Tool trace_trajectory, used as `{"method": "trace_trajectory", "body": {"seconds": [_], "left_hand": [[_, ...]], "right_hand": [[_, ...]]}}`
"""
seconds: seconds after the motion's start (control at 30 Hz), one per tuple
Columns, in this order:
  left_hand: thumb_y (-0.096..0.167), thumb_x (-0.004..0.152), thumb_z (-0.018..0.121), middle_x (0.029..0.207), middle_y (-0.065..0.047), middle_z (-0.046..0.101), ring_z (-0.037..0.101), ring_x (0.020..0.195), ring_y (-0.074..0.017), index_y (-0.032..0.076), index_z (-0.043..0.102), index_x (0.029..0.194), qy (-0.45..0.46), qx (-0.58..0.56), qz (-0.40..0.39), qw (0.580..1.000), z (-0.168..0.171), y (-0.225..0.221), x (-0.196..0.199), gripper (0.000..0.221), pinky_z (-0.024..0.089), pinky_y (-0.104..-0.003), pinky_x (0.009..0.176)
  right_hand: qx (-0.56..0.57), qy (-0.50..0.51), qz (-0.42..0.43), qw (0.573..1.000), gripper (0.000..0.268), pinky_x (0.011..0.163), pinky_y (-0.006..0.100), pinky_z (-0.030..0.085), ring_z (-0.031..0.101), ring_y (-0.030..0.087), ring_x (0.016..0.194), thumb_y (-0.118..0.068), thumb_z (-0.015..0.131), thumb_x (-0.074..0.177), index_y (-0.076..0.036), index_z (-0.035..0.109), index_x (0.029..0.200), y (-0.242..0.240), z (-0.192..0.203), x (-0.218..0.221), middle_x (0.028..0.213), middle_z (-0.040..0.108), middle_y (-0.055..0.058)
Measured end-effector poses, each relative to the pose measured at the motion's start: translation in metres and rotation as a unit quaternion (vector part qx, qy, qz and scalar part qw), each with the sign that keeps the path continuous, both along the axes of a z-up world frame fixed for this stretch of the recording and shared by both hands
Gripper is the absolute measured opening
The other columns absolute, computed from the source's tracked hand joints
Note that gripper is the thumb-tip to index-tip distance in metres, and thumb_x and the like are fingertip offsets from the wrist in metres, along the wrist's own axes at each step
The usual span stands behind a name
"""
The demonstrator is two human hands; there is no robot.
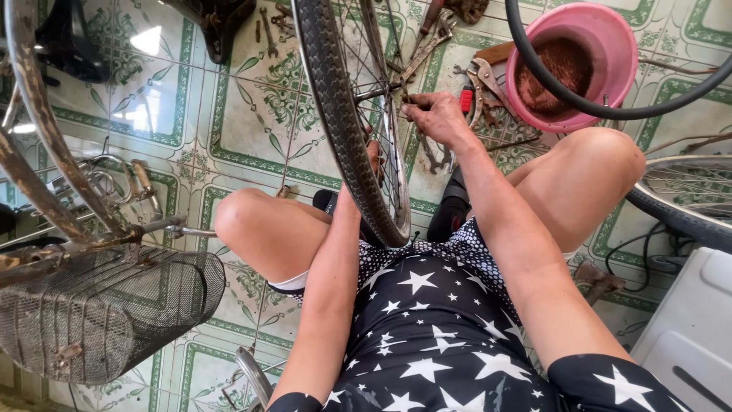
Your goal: The person works on a bicycle wheel by hand and with a wrench, turning the axle and adjusting the spokes. They continue to manipulate components around the hub area and use the wrench to tighten parts on the wheel.
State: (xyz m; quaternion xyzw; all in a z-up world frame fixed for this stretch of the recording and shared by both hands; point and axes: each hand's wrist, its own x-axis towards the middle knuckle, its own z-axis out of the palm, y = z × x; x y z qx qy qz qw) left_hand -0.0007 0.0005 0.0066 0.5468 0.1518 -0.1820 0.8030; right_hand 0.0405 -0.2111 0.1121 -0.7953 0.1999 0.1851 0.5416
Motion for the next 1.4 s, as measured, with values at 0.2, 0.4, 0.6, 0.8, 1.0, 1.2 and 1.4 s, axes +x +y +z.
{"method": "trace_trajectory", "body": {"seconds": [0.2, 0.4, 0.6, 0.8, 1.0, 1.2, 1.4], "left_hand": [[0.007, 0.097, 0.066, 0.090, -0.003, 0.052, 0.045, 0.068, -0.0128, 0.004, 0.061, 0.137, -0.028, 0.206, -0.042, 0.977, -0.089, 0.003, 0.014, 0.041, 0.040, -0.027, 0.060], [0.017, 0.099, 0.064, 0.085, -0.005, 0.066, 0.060, 0.074, -0.0166, 0.005, 0.063, 0.133, -0.043, 0.313, -0.103, 0.943, -0.061, 0.012, 0.014, 0.036, 0.050, -0.033, 0.068], [0.021, 0.108, 0.064, 0.088, -0.017, 0.071, 0.068, 0.088, -0.0345, 0.003, 0.060, 0.142, -0.275, 0.617, -0.264, 0.688, -0.063, 0.020, 0.021, 0.039, 0.055, -0.047, 0.085], [0.023, 0.097, 0.069, 0.106, -0.022, 0.069, 0.067, 0.092, -0.0376, 0.006, 0.066, 0.133, -0.283, 0.549, -0.146, 0.773, -0.042, 0.021, 0.017, 0.040, 0.051, -0.048, 0.084], [0.016, 0.096, 0.063, 0.081, -0.011, 0.067, 0.062, 0.068, -0.0222, 0.008, 0.061, 0.139, -0.009, 0.324, -0.110, 0.940, 0.012, 0.007, 0.018, 0.044, 0.052, -0.039, 0.064], [0.013, 0.093, 0.068, 0.082, -0.004, 0.068, 0.063, 0.067, -0.0176, 0.007, 0.061, 0.138, -0.048, 0.324, -0.082, 0.941, 0.014, 0.002, 0.021, 0.046, 0.051, -0.035, 0.060], [0.009, 0.099, 0.059, 0.083, -0.007, 0.069, 0.066, 0.076, -0.0208, 0.013, 0.049, 0.131, -0.003, 0.280, -0.106, 0.954, -0.028, 0.016, 0.016, 0.034, 0.048, -0.041, 0.076]], "right_hand": [[-0.046, -0.156, 0.005, 0.987, 0.033, 0.075, 0.028, 0.058, 0.074, 0.010, 0.079, -0.031, 0.077, 0.100, -0.009, 0.076, 0.126, 0.003, -0.034, 0.011, 0.106, 0.081, 0.009], [-0.010, 0.036, -0.014, 0.999, 0.039, 0.075, 0.031, 0.060, 0.070, 0.014, 0.074, -0.035, 0.073, 0.093, -0.021, 0.072, 0.129, 0.005, 0.002, 0.009, 0.112, 0.078, 0.007], [-0.061, -0.127, -0.001, 0.990, 0.039, 0.091, 0.032, 0.057, 0.071, 0.013, 0.101, -0.034, 0.080, 0.093, -0.012, 0.075, 0.124, 0.003, -0.037, 0.024, 0.121, 0.076, 0.011], [-0.021, -0.002, -0.005, 1.000, 0.041, 0.083, 0.032, 0.060, 0.074, 0.017, 0.089, -0.029, 0.071, 0.091, -0.015, 0.070, 0.130, -0.006, -0.044, 0.005, 0.118, 0.075, 0.010], [-0.004, -0.018, -0.006, 1.000, 0.041, 0.072, 0.031, 0.057, 0.072, 0.016, 0.077, -0.026, 0.073, 0.094, 0.000, 0.070, 0.126, 0.000, -0.038, -0.024, 0.092, 0.078, 0.013], [0.087, -0.064, -0.034, 0.994, 0.046, 0.062, 0.028, 0.051, 0.057, 0.008, 0.066, -0.033, 0.075, 0.096, 0.005, 0.077, 0.122, -0.002, -0.015, -0.026, 0.087, 0.077, 0.011], [0.070, -0.071, -0.045, 0.994, 0.053, 0.057, 0.024, 0.052, 0.059, 0.005, 0.061, -0.032, 0.080, 0.091, 0.003, 0.068, 0.128, 0.002, -0.007, -0.027, 0.088, 0.077, 0.004]]}}
